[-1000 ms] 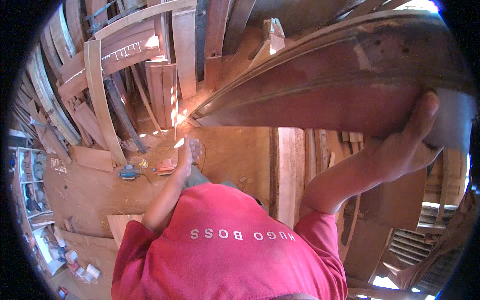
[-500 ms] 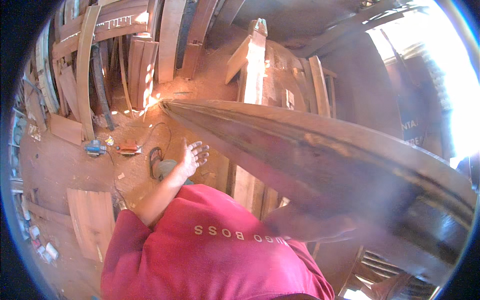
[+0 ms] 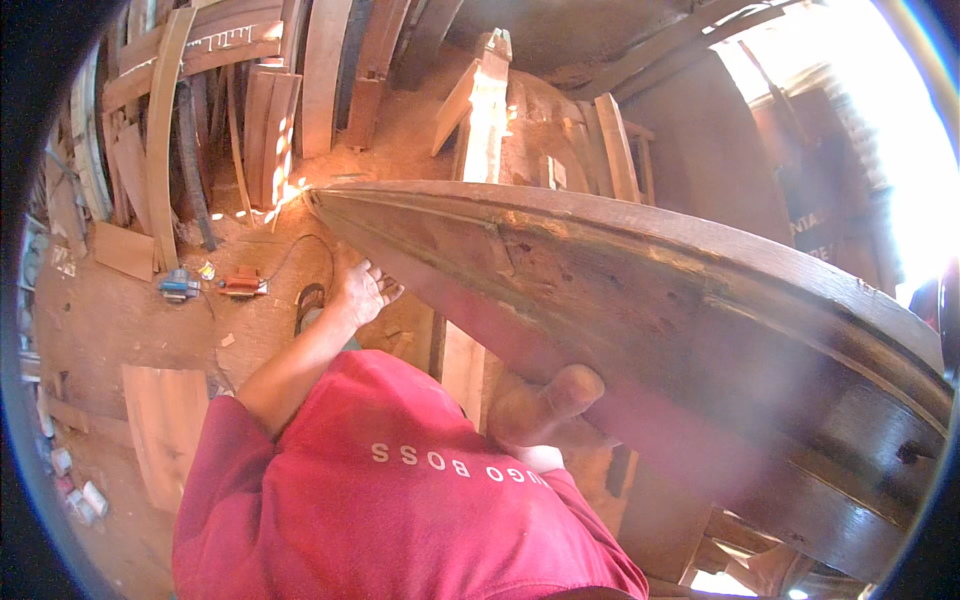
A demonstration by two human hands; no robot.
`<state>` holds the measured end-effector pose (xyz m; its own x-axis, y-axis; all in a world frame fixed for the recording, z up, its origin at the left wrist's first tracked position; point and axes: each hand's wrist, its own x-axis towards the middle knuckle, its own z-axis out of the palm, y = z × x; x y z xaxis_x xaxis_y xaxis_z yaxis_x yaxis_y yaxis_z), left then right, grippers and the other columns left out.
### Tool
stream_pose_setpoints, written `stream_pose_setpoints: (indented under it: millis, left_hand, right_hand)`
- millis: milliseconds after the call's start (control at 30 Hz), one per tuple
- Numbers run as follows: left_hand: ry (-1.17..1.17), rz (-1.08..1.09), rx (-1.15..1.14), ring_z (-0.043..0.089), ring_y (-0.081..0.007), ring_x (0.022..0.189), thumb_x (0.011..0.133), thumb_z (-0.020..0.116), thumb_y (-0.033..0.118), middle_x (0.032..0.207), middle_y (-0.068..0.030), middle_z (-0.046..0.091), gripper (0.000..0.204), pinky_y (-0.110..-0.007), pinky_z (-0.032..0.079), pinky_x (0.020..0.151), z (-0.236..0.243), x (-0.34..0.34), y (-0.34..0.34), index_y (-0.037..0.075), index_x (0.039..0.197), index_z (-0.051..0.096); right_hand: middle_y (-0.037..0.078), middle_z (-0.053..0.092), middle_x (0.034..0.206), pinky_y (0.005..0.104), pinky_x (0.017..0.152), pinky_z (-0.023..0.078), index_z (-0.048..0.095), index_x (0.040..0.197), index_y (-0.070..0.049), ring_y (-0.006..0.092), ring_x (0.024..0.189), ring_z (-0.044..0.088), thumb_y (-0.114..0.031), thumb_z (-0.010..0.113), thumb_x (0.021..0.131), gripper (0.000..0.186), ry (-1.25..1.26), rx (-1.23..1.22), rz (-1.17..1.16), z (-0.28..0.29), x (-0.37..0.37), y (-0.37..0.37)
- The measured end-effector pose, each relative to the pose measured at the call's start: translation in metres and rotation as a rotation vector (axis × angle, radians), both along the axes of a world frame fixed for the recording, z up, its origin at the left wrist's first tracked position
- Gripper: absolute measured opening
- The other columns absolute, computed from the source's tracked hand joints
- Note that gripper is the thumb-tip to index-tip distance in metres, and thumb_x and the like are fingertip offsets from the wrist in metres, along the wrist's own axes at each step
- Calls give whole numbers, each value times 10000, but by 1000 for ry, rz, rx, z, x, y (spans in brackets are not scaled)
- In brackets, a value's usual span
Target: The person moves a long piece of lumber into position, marks a cut line using a pencil and a square tool, and then uses a circular saw to cut through the wood.
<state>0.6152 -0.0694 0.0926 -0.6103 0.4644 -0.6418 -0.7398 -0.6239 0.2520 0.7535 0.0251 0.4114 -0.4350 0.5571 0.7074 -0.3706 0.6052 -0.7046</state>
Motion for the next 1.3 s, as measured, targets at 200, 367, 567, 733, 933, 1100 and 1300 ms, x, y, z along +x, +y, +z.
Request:
stream_pose_setpoints:
  millis: [200,367,567,733,933,1100,1300]
  left_hand:
    - [-148,143,399,399,-342,1352,856,467,746,1560,-104,336,901,-550,286,1137,47,-9,9,122,1491,327]
    - [-77,269,426,442,-358,1319,882,372,756,1470,-125,463,822,-543,341,1115,58,-12,1,124,1394,485]
    - [-38,194,446,417,-385,1348,844,255,858,1509,-153,408,982,-578,329,1119,48,-15,11,110,1459,418]
    - [104,192,442,378,-404,1369,860,285,837,1535,-148,365,971,-597,297,1120,12,-18,3,97,1484,374]
    - [244,63,-665,373,-319,1389,905,481,690,1512,-165,389,869,-487,254,1149,18,-12,-71,77,1504,333]
    - [1217,94,-857,369,-299,1394,777,674,662,1489,-153,419,957,-484,264,1148,61,-71,-90,79,1474,375]
    - [1973,-551,-1072,543,-275,1255,554,831,657,1287,-127,605,992,-491,306,1140,118,-125,-96,95,1320,547]
  right_hand:
    - [196,571,1192,352,836,481,430,1299,68,266,991,607,-670,527,906,841,-64,-17,8,-1,8,-1]
    - [185,575,1189,359,844,476,434,1310,49,267,1010,600,-655,540,899,822,-53,-44,42,-15,16,-7]
    - [173,580,1185,367,854,471,440,1324,28,269,1033,591,-637,555,891,802,-48,-19,-7,-14,22,-5]
    - [163,584,1182,373,863,466,445,1336,9,270,1052,584,-622,568,884,787,-19,-30,22,-17,22,-8]
    - [150,589,1179,381,873,461,450,1350,-12,271,1074,575,-604,584,875,770,19,-107,57,-35,19,-8]
    - [140,593,1175,388,881,456,455,1361,-31,272,1093,567,-589,597,868,759,83,-100,10,-22,23,-9]
    - [127,598,1172,395,891,450,461,1375,-52,274,1116,558,-572,612,860,747,328,-252,223,-36,20,-4]
